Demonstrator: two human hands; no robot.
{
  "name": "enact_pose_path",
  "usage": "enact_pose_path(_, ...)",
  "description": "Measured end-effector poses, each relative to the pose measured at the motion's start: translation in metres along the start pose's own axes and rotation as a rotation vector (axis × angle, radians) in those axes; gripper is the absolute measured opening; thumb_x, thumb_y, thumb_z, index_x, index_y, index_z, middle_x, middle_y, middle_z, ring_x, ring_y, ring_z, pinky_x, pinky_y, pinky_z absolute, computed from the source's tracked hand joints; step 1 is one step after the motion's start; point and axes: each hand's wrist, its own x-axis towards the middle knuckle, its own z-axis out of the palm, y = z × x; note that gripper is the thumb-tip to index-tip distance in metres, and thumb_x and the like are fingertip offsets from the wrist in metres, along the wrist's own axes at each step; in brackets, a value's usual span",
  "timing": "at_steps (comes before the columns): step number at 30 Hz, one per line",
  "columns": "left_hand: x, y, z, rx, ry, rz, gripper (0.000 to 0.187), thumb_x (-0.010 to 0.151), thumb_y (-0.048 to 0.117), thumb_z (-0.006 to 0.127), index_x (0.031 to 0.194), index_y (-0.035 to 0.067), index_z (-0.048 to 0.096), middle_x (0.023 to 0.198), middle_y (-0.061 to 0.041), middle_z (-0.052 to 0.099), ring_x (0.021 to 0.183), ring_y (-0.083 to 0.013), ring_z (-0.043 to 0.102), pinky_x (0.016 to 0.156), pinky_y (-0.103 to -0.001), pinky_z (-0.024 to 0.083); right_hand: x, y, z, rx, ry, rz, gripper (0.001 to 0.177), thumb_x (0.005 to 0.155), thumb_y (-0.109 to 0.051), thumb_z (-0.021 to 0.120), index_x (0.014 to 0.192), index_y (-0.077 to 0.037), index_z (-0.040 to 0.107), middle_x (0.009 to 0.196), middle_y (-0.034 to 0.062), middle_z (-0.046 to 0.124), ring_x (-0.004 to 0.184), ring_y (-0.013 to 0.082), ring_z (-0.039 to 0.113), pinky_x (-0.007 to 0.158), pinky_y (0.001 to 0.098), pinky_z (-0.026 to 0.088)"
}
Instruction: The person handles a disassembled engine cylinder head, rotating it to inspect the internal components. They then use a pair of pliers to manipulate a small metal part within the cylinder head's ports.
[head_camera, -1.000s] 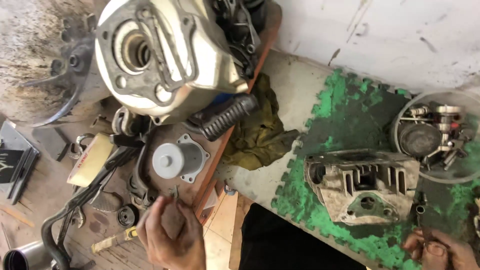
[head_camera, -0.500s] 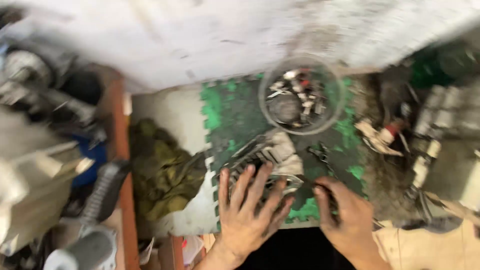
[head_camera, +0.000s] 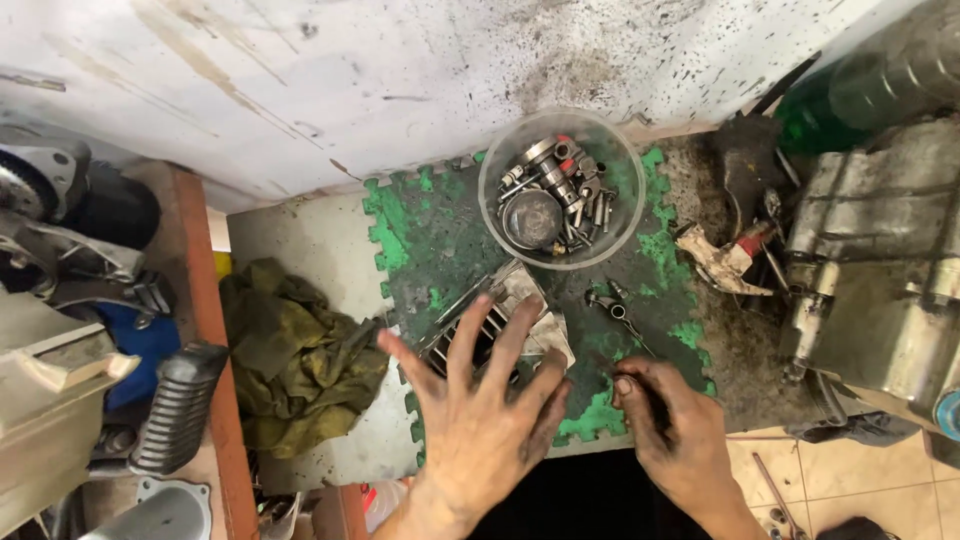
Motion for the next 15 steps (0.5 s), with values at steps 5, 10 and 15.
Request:
enact_pose_path(5, 0.011, -0.007, -0.005, -0.106, -0.085, 0.095, 0.023, 0.084, 0.035, 0.077, 0.103, 0.023, 0.072, 0.147, -0.001, 0.053, 0.148, -0.0346, 0.034, 0.115, -0.081, 0.007, -0.007, 0.002, 0.003, 0.035, -0.092, -0.048, 0.021, 0.09, -0.008, 0.069, 0.11, -0.003, 0.069, 0.077, 0.0085, 0.076, 0.064, 0.0135, 0.075, 0.054, 0.0282, 0.057)
enact_pose_path(10, 0.014, -0.008, -0.007, -0.137, -0.117, 0.119, 0.026, 0.086, 0.034, 0.075, 0.104, 0.016, 0.071, 0.146, -0.004, 0.054, 0.146, -0.0363, 0.036, 0.119, -0.069, 0.018, -0.01, -0.017, 0.003, 0.023, -0.164, 0.062, 0.022, 0.09, -0.011, 0.07, 0.111, -0.004, 0.068, 0.076, 0.0115, 0.076, 0.064, 0.0181, 0.074, 0.056, 0.032, 0.058)
enact_pose_path(15, 0.013, -0.015, -0.01, -0.158, -0.149, 0.131, 0.032, 0.088, 0.034, 0.074, 0.111, 0.011, 0.071, 0.148, -0.007, 0.053, 0.146, -0.0373, 0.037, 0.12, -0.061, 0.024, -0.006, -0.027, 0.004, 0.018, -0.176, -0.015, 0.022, 0.091, -0.011, 0.068, 0.112, -0.004, 0.067, 0.077, 0.0121, 0.076, 0.063, 0.0189, 0.076, 0.057, 0.0325, 0.058)
